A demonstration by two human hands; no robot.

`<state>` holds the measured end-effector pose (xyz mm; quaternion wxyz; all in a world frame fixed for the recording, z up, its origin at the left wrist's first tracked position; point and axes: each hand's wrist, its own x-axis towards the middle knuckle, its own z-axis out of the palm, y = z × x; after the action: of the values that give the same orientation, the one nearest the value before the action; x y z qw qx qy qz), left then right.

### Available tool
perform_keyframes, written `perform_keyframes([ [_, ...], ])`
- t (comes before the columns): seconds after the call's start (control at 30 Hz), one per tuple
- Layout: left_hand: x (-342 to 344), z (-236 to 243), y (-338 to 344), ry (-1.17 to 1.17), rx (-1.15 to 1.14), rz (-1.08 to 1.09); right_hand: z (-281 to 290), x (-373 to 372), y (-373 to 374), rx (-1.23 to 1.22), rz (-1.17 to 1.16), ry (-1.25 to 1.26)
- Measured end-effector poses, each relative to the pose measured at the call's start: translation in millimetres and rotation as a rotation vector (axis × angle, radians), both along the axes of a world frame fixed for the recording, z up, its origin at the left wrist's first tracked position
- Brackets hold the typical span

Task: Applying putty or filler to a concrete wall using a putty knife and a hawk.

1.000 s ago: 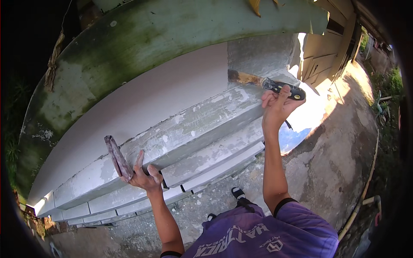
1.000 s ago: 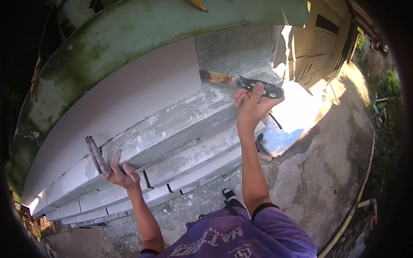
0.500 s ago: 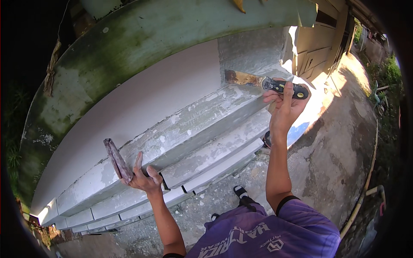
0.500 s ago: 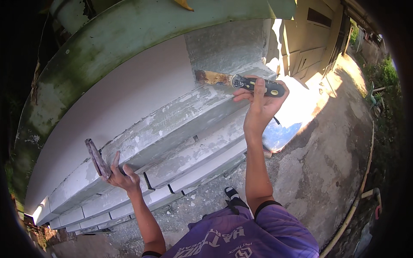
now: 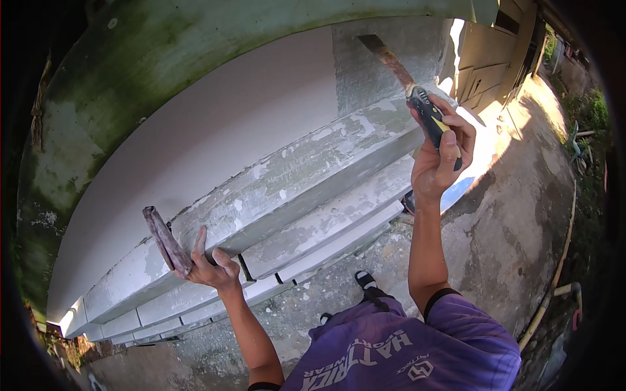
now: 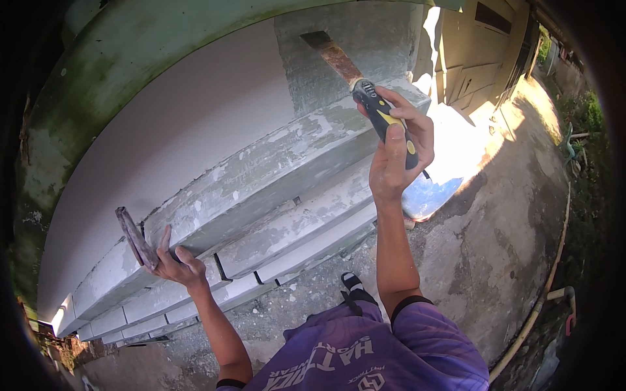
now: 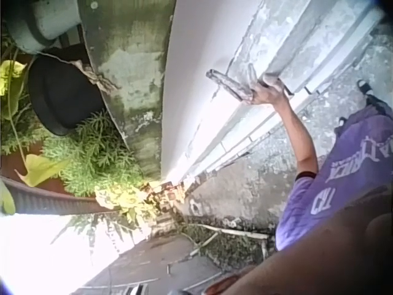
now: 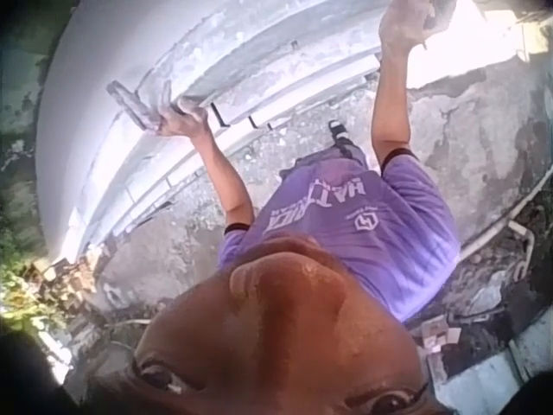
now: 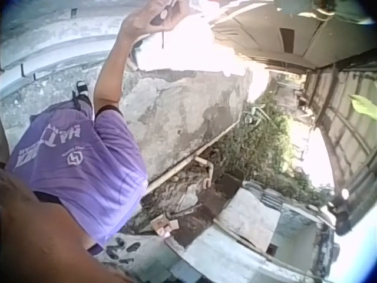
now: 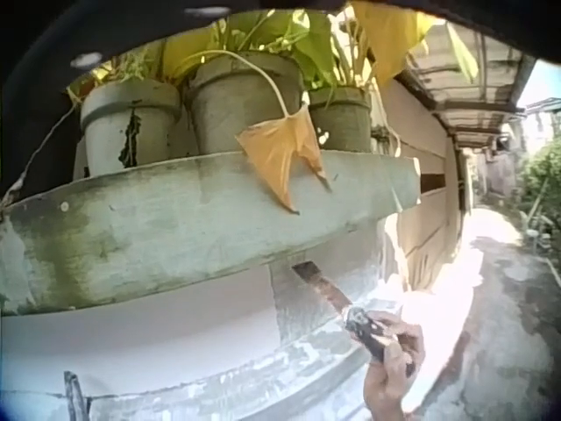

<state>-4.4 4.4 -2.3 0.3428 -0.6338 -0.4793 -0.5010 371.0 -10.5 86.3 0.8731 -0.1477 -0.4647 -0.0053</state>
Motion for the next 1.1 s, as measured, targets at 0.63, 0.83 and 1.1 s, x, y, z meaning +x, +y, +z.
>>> perform_keyframes([
  [0.63,2.1,-0.6,1.8,-0.004,0.056,0.023,8.3,-40.9,15.5,-0.606,-0.671,-0.455],
  [0.83,3.4,1.7,3.2,-0.003,0.076,0.023,5.6,-48.7,22.5,-0.576,-0.734,-0.431],
  [1.1,5.5,-3.5,3.4,-0.063,0.047,-0.013,6.4,-52.3,34.3,-0.587,-0.897,-0.411],
])
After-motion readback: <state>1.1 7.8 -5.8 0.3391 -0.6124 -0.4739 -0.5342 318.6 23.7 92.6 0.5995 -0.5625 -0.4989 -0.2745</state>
